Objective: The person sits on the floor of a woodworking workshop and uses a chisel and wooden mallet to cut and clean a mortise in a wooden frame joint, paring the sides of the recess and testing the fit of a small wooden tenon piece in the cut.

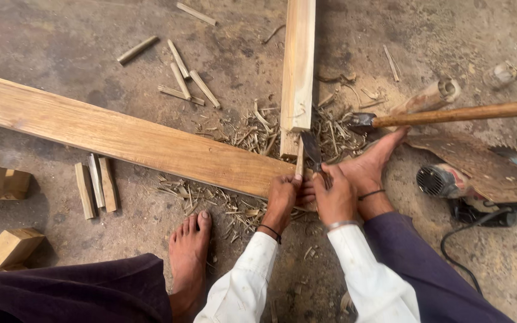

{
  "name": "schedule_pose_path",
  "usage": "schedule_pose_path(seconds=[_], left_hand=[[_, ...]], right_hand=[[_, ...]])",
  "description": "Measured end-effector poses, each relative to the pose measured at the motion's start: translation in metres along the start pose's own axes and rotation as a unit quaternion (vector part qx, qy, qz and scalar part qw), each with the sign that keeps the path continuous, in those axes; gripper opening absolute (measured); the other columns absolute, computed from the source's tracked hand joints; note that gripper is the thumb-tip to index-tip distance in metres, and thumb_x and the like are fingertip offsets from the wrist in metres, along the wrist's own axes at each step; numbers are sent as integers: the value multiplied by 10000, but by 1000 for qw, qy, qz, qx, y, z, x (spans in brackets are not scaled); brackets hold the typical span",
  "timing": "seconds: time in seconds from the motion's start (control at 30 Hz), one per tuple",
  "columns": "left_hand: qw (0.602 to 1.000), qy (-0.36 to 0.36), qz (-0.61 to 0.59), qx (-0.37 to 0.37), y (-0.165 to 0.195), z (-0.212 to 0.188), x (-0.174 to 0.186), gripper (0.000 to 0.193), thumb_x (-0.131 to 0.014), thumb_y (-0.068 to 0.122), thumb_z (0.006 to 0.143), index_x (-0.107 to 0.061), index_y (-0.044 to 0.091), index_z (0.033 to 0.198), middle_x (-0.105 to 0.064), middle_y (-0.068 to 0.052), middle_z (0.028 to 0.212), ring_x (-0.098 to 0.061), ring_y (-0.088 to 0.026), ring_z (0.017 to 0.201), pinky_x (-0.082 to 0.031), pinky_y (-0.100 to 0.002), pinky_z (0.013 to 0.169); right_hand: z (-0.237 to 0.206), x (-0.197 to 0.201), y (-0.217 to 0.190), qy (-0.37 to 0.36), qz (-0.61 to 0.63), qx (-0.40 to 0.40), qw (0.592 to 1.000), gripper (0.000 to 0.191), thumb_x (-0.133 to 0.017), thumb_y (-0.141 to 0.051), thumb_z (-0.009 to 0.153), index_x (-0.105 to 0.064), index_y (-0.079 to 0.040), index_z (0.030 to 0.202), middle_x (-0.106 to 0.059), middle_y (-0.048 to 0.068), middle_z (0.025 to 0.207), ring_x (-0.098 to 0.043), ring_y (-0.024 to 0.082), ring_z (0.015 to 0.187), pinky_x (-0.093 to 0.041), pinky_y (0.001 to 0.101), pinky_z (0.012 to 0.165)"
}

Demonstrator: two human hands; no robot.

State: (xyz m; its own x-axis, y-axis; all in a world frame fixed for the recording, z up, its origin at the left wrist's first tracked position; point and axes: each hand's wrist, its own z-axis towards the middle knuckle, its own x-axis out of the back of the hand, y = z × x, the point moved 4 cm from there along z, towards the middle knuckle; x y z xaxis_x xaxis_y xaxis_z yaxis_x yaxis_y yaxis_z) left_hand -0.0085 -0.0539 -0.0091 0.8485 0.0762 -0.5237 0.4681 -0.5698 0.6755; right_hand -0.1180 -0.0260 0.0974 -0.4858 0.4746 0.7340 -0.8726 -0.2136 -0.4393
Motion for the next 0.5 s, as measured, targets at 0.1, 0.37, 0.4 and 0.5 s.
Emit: schedule_pose_path(seconds=[0.1, 0.37, 0.4, 0.5], left_hand=[[1000, -7, 20, -8, 5, 1, 1, 351, -450, 145, 1082, -650, -143, 1090, -771, -180, 887, -759, -227, 749, -638, -302, 652], [875, 199, 400, -187, 87, -7, 57, 351, -531, 146, 1013, -634, 59, 1337, -760, -128, 861, -545, -146, 526, -465, -295, 435], [872, 200, 387, -223, 98, -9, 62, 331, -542, 154, 1013, -653, 64, 1313, -763, -116, 888, -585, -138, 583, -507, -286, 479], [880, 173, 320, -305, 124, -14, 64, 280, -546, 156, 1024, -702, 73, 1241, -770, -87, 968, -688, -124, 755, -619, -277, 622]], right_hand=[[-11, -14, 28, -140, 315, -417, 841, 355, -624, -164, 985, -617, -24, 1312, -679, 142, 788, -514, 162, 443, -404, 327, 358], [-56, 58, 7, -151, 330, -438, 823, 464, -592, -143, 949, -576, -49, 1403, -764, 127, 954, -601, 142, 526, -476, 287, 420], [-64, 64, 5, -174, 317, -434, 825, 476, -595, -132, 948, -585, -45, 1416, -763, 154, 963, -615, 148, 553, -479, 286, 438], [-79, 74, 0, -211, 334, -409, 823, 496, -623, -100, 910, -615, -2, 1396, -736, 177, 1030, -668, 147, 660, -520, 288, 475]])
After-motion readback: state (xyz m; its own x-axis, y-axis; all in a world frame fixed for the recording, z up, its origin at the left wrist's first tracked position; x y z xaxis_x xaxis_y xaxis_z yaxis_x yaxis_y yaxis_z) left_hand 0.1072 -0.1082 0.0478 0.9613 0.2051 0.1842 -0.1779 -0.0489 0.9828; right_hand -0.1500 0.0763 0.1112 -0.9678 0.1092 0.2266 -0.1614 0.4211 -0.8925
